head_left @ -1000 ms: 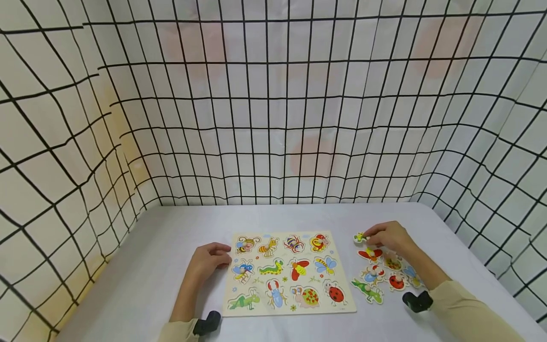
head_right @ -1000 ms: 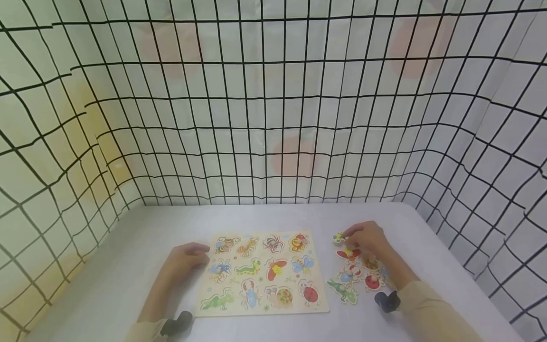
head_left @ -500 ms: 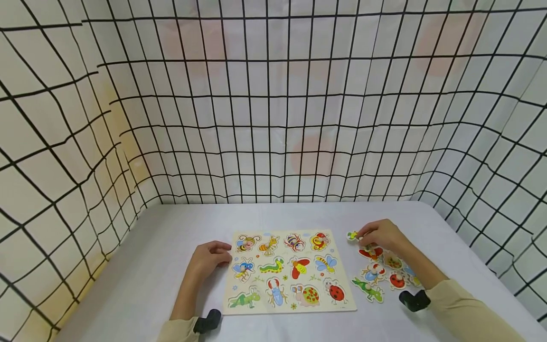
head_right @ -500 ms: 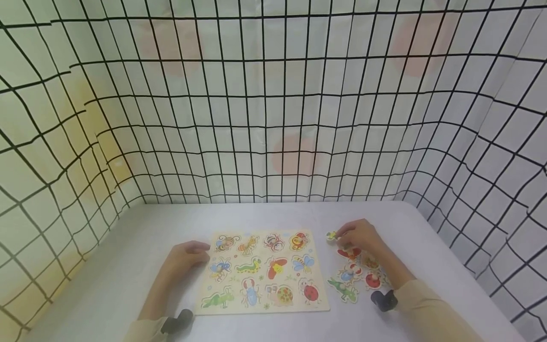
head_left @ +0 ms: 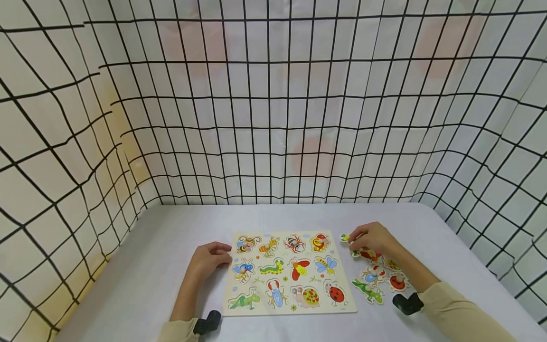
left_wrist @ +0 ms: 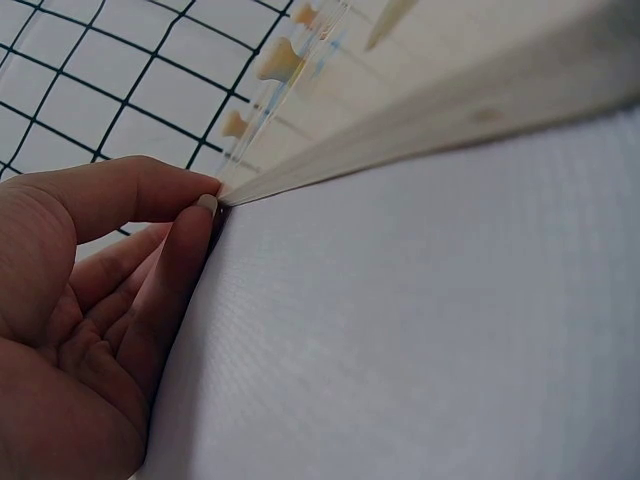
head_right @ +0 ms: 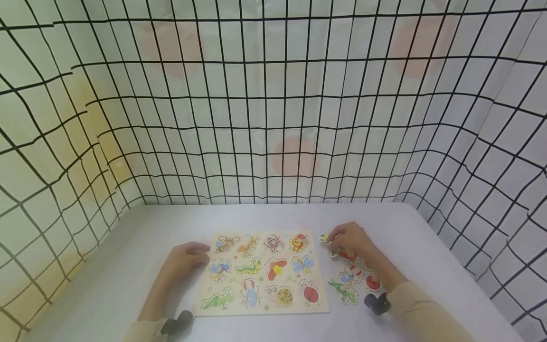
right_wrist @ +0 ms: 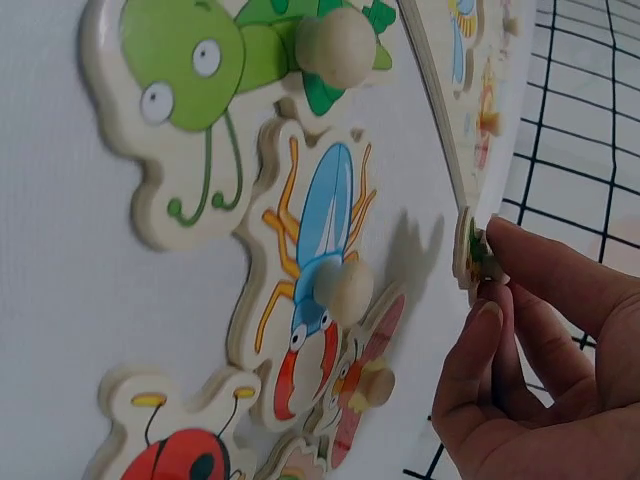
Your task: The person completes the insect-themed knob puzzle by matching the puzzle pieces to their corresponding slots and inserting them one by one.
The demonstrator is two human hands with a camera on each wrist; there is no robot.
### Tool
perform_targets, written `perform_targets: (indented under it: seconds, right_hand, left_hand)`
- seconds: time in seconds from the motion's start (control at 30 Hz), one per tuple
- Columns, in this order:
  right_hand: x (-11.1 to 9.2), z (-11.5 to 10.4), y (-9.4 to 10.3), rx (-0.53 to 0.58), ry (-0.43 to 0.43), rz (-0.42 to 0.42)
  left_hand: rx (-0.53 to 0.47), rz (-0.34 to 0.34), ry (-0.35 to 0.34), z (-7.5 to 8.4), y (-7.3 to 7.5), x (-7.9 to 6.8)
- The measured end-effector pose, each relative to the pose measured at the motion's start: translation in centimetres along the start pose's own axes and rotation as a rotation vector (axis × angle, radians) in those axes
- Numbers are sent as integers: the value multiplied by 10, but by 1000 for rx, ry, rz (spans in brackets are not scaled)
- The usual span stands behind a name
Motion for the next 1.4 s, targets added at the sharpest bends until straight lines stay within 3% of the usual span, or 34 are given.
perform_targets:
  seconds: [0.33,0.63,1.4]
  right_hand:
    - [0,-20,-16,-49,39,-29]
    - [2,-33,-38,58,93,-72]
    - [1,-77,-95,70,191,-143]
  left_hand:
    - [-2,10,8,-2,-1,2]
    - [0,8,-10,1,1,-1]
    - [1,-4,-4,-1,1,-1]
Point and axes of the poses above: each hand's wrist, its own x-axis towards the middle knuckle, its own y-axis out of the back of the hand, z = x × y, the point moved 7 cm from there along x, towards the middle knuckle, and after that the axes turned 6 degrees about x, right-handed, at the moved point
